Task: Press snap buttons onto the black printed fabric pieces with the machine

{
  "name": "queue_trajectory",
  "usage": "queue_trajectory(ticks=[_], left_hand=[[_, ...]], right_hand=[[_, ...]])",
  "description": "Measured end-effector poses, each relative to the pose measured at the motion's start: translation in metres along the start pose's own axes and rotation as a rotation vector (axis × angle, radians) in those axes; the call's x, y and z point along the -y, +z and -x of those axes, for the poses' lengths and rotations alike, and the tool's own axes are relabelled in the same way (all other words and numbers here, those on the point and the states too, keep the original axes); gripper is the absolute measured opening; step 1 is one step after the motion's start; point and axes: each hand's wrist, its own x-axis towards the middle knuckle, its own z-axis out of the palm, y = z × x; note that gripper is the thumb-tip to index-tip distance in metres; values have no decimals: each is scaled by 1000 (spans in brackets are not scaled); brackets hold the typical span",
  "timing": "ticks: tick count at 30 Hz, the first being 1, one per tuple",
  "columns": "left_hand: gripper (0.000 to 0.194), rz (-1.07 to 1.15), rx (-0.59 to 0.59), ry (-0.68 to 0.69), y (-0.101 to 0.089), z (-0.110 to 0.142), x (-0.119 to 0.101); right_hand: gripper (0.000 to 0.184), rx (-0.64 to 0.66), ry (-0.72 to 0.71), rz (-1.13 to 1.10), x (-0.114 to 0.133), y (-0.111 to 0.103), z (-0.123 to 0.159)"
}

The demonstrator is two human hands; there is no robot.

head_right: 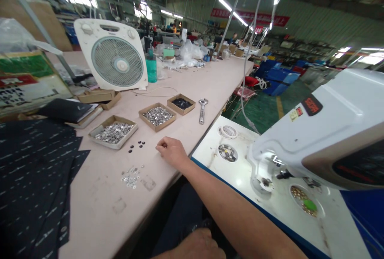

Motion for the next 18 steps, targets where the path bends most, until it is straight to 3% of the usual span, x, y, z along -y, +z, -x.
queue_trajectory(ticks=[2, 4, 7, 10, 14, 18], left_hand=[[9, 73, -50, -51, -12, 5, -2], [19, 159, -80, -101, -27, 10, -5], [16, 216, -70, -176, -42, 18, -9], [9, 220, -144, -192, -44, 21, -13], [22, 184, -243, -84, -41, 21, -24], [28, 143, -263, 5, -44, 19, -40]], right_hand=[[12, 11, 50, -142, -6, -13, 21], [20, 23, 94, -252, -14, -33, 55], [17, 21, 207, -349, -28, -68, 126], [19, -28, 385, -410, -40, -95, 208], [22, -148, 533, -479, -49, -100, 301], [16, -225, 524, -447, -45, -87, 353]])
